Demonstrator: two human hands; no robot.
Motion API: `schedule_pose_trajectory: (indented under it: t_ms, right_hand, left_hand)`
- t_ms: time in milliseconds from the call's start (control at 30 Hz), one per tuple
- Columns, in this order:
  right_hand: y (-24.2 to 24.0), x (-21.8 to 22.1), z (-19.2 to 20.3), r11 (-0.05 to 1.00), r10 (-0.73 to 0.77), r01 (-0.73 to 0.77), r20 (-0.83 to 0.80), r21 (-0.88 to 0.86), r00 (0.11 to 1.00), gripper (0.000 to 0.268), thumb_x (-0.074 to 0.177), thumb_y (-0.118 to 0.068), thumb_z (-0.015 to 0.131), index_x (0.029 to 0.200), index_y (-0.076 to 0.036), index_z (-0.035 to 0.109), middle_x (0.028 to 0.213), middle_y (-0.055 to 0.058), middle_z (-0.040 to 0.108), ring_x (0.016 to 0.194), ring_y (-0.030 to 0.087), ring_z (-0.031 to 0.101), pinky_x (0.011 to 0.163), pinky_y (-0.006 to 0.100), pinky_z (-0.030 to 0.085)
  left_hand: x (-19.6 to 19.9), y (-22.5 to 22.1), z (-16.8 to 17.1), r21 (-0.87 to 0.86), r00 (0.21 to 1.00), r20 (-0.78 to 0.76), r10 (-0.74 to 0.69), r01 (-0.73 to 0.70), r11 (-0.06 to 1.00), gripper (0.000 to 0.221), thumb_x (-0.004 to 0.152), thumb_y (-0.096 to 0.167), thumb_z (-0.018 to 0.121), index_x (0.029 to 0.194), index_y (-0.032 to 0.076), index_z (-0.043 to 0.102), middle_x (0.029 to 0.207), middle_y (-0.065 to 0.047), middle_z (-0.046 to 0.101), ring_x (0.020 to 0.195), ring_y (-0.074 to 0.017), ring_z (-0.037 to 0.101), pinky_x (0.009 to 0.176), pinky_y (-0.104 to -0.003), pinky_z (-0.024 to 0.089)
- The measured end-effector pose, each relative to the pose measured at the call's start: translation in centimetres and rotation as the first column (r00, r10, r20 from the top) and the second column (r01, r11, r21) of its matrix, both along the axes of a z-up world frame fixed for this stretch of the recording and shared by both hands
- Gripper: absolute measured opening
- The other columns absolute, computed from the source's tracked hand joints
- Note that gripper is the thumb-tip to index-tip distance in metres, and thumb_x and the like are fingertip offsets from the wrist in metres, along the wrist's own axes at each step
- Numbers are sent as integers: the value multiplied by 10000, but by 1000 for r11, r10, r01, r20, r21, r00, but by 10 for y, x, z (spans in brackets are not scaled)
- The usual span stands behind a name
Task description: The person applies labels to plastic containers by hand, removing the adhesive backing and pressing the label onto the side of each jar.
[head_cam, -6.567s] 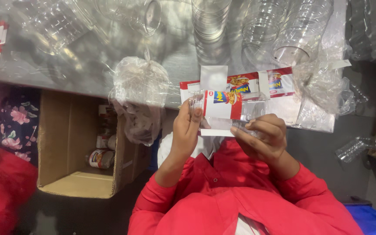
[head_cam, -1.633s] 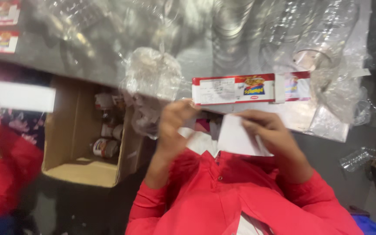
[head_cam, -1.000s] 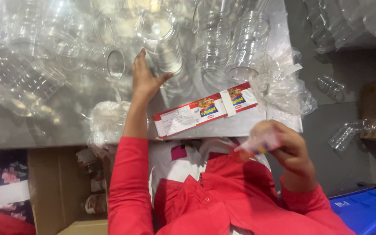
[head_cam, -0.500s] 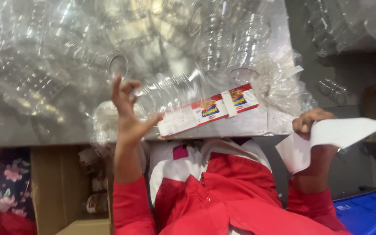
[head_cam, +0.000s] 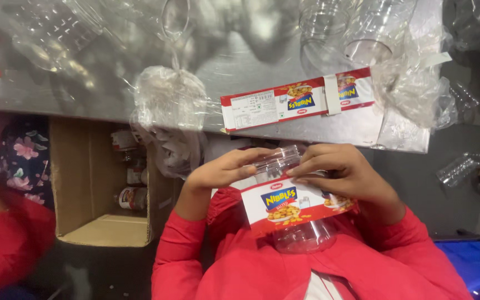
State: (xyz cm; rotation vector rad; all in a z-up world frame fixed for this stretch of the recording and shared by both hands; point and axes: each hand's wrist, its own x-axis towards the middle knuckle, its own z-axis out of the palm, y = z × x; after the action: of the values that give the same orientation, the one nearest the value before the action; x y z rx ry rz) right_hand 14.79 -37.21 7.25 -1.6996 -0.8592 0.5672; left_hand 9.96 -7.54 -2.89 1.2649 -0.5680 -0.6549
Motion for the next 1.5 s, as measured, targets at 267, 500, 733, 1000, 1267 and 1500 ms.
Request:
schedule_pose_trajectory:
  t_ms: [267, 500, 733, 1000, 1267, 1500]
  right_hand:
    - [7, 18, 12, 986, 71, -60, 62, -155, 996, 204, 784, -67, 799, 986, -55, 771, 877, 57, 739, 789, 178, 742, 682, 295, 554]
    - [4, 19, 2, 988, 25, -18, 45, -152, 999, 198, 782, -38, 786, 978, -56, 775, 861, 55, 741, 774, 164, 741, 671, 292, 552]
    - [-3, 23, -10, 993, 92, -83, 100, -89, 991, 208, 792, -31, 770, 997, -63, 775, 901, 56, 737, 816, 167, 745, 702, 279, 554]
    - [-8, 30, -27, 991, -41, 16, 188, 131, 981, 266, 895, -62, 752, 1160, -77, 751, 1261, 119, 622, 1204, 265, 622, 942, 361, 530]
    - [23, -14, -99, 937, -332, 343, 480, 68, 812, 388, 924, -93, 771, 1265, -156, 595, 1185, 125, 635, 1154, 278, 630, 987, 410, 531]
    - [43, -37, -81, 760, -638, 615, 64, 208, 767, 433, 922, -82, 756, 1260, 9, 501, 966, 109, 689, 847, 272, 700, 780, 313, 562]
  left_hand:
    - [16, 5, 13, 137, 968, 192, -160, 136, 981, 1028, 809, 440, 833, 1564, -66, 352, 1467, -192, 589, 1368, -257, 565, 1154, -378, 441]
    - [19, 3, 15, 142, 967, 192, -167, 141, 980, 971, 811, 314, 830, 1579, -56, 366, 1443, -183, 610, 1325, -246, 592, 1139, -363, 468]
    - [15, 3, 15, 200, 957, 260, -129, 77, 977, 938, 812, 271, 847, 1555, -51, 375, 1374, -179, 636, 1253, -236, 618, 1081, -354, 485]
    - [-8, 12, -27, -87, 955, -226, 191, -215, 973, 641, 816, 49, 904, 1321, -48, 521, 1191, -138, 604, 1109, -199, 577, 986, -375, 527]
    - [0, -40, -48, -532, 750, -445, 489, -661, 529, 534, 875, 26, 841, 1280, 61, 495, 1198, -93, 677, 1076, -246, 695, 958, -403, 585]
    - [9, -70, -30, -199, 378, 18, 926, -906, 374, 505, 899, -39, 821, 1290, -5, 503, 1211, -96, 628, 1133, -150, 633, 1008, -311, 527]
